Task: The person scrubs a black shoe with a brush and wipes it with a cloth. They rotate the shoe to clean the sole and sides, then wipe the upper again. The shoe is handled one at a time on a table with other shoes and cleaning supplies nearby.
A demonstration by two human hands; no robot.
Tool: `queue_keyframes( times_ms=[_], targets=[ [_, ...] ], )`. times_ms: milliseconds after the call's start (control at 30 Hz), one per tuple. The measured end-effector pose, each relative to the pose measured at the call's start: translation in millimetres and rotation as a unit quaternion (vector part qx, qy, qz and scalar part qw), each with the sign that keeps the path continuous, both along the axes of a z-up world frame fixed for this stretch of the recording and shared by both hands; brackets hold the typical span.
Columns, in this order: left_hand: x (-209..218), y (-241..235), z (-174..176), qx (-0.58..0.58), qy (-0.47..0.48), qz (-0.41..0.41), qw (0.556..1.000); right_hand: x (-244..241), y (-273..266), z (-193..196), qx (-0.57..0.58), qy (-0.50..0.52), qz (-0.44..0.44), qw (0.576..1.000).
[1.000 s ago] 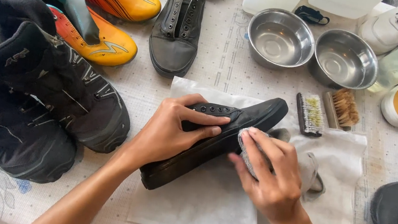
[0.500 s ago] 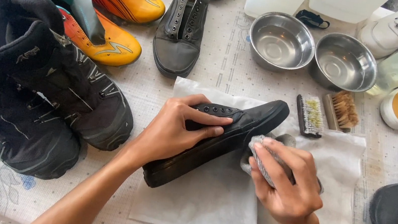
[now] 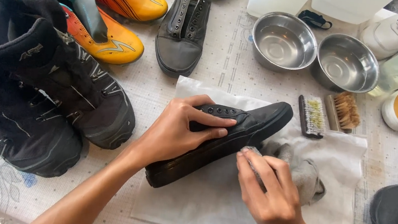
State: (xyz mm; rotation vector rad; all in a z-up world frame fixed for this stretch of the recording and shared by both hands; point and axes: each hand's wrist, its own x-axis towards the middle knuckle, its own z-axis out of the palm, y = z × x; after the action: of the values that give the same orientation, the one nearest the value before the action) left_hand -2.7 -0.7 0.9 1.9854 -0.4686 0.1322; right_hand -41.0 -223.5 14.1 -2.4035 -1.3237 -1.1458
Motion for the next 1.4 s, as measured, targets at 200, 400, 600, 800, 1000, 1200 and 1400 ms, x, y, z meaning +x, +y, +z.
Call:
queue_keyframes(
  times_ms=[200,400,600,800,1000,1200,1400],
  targets=[
    [0,0,0,-0.005,-0.017,-0.007,1.000,7,-9,-24,0.163,0.039,0.015,0.986],
    [0,-2,-1,-0.002,-0.011,-0.003,1.000,12,-2,-19,0.129,0.049,0.015,0.990],
    [0,0,2,-0.002,-0.007,-0.001,1.000,-1,-10,-31,0.274,0.167,-0.031,0.946],
    [-3,-3,4,0.001,-0.011,0.002,1.000,13,-3,-26,0.208,0.076,0.036,0.975],
    [-3,-4,3,-0.007,-0.022,-0.007,1.000,5,-6,-14,0.098,0.075,0.017,0.992],
    [-4,-4,2,-0.002,-0.027,-0.001,1.000,5,-7,-24,0.160,0.080,0.025,0.984],
    [-3,-5,-1,0.007,-0.030,0.003,1.000,16,-4,-17,0.132,0.028,0.021,0.991]
  ],
)
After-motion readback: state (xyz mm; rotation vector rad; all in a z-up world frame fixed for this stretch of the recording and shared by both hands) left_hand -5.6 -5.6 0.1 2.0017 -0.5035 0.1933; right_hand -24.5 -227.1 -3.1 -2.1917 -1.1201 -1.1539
